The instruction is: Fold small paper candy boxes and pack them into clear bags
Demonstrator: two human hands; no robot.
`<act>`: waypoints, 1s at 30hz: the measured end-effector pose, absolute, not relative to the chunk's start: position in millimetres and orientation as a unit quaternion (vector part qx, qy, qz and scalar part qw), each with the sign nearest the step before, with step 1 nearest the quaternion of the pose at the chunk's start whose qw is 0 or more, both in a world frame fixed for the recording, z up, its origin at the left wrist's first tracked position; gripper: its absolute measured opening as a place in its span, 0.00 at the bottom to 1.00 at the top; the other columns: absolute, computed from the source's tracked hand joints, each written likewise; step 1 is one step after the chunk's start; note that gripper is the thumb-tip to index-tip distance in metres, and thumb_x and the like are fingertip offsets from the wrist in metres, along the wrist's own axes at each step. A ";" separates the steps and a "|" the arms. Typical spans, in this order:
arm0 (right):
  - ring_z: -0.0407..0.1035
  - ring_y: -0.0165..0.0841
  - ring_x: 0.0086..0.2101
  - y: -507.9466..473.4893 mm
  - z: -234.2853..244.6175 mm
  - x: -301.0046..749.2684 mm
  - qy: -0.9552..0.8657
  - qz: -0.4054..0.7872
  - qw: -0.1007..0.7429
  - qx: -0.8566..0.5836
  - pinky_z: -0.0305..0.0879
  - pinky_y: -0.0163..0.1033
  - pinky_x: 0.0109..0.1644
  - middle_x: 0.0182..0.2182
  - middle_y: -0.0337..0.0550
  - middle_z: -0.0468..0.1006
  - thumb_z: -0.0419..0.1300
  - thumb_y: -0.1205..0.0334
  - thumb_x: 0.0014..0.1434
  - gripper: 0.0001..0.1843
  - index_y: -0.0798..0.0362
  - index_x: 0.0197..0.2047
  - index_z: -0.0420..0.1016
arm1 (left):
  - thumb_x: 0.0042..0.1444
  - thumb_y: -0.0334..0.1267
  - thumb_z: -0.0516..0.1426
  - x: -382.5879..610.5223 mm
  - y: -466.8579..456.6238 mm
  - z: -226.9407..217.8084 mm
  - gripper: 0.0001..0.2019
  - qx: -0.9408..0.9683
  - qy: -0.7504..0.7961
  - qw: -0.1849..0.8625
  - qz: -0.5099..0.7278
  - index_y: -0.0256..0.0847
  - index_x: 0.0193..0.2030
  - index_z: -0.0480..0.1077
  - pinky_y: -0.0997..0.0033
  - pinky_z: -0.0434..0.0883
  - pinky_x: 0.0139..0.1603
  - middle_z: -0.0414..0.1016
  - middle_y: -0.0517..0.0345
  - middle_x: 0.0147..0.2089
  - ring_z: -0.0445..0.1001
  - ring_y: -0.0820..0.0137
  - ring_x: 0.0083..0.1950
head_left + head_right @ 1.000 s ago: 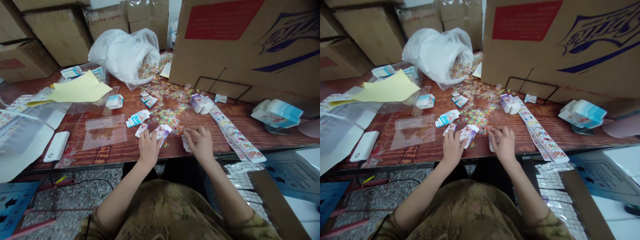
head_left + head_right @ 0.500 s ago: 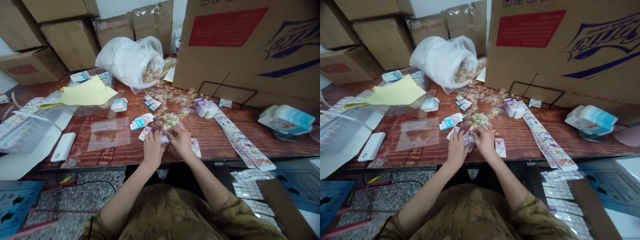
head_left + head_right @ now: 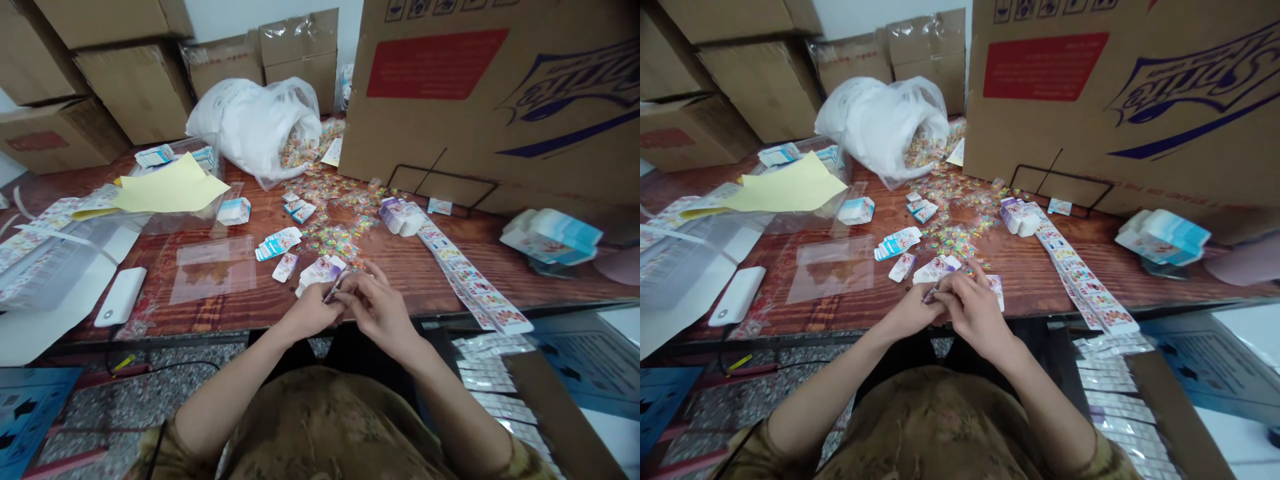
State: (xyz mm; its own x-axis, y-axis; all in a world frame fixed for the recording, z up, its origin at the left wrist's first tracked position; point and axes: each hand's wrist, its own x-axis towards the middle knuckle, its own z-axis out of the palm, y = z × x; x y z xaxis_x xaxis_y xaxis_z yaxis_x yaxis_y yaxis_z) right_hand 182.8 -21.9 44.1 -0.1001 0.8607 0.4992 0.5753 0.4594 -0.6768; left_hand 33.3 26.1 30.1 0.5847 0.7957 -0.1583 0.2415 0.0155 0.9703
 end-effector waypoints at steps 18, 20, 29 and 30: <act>0.71 0.29 0.26 -16.0 25.3 185.2 -0.301 0.709 0.491 -0.405 0.68 0.35 0.32 0.28 0.35 0.77 0.74 0.54 0.41 0.21 0.50 0.36 0.74 | 0.49 0.45 0.67 27.0 -2.5 23.6 0.24 0.637 0.382 0.569 0.353 0.40 0.49 0.67 0.73 0.69 0.39 0.76 0.59 0.39 0.73 0.70 0.38; 0.68 0.28 0.24 -17.5 19.3 182.4 -0.304 0.679 0.519 -0.422 0.66 0.35 0.29 0.26 0.34 0.76 0.74 0.53 0.42 0.19 0.49 0.34 0.74 | 0.54 0.45 0.63 27.6 -5.6 20.7 0.20 0.626 0.366 0.558 0.403 0.42 0.51 0.65 0.72 0.69 0.41 0.77 0.58 0.40 0.74 0.70 0.39; 0.70 0.35 0.35 -39.9 25.0 172.2 -0.544 0.315 0.600 -0.495 0.68 0.40 0.36 0.31 0.43 0.77 0.63 0.57 0.59 0.08 0.45 0.39 0.84 | 0.68 0.45 0.46 26.9 -4.0 18.6 0.10 0.650 0.431 0.475 0.407 0.42 0.48 0.59 0.73 0.63 0.31 0.65 0.64 0.28 0.66 0.73 0.28; 0.71 0.35 0.35 -40.9 25.0 171.4 -0.540 0.328 0.599 -0.493 0.68 0.40 0.35 0.32 0.43 0.77 0.64 0.58 0.59 0.07 0.44 0.39 0.84 | 0.68 0.45 0.45 27.0 -4.6 17.7 0.10 0.653 0.431 0.472 0.407 0.42 0.50 0.57 0.73 0.62 0.31 0.65 0.65 0.28 0.66 0.73 0.27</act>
State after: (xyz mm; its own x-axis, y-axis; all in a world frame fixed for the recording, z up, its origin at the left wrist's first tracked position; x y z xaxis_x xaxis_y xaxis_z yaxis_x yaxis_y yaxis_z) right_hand 171.4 -40.9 25.0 0.2030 0.9243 0.3231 0.1401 0.2991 -0.9439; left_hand 27.0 -4.6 17.7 0.2973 0.9467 0.1237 0.1792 -0.1826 0.9667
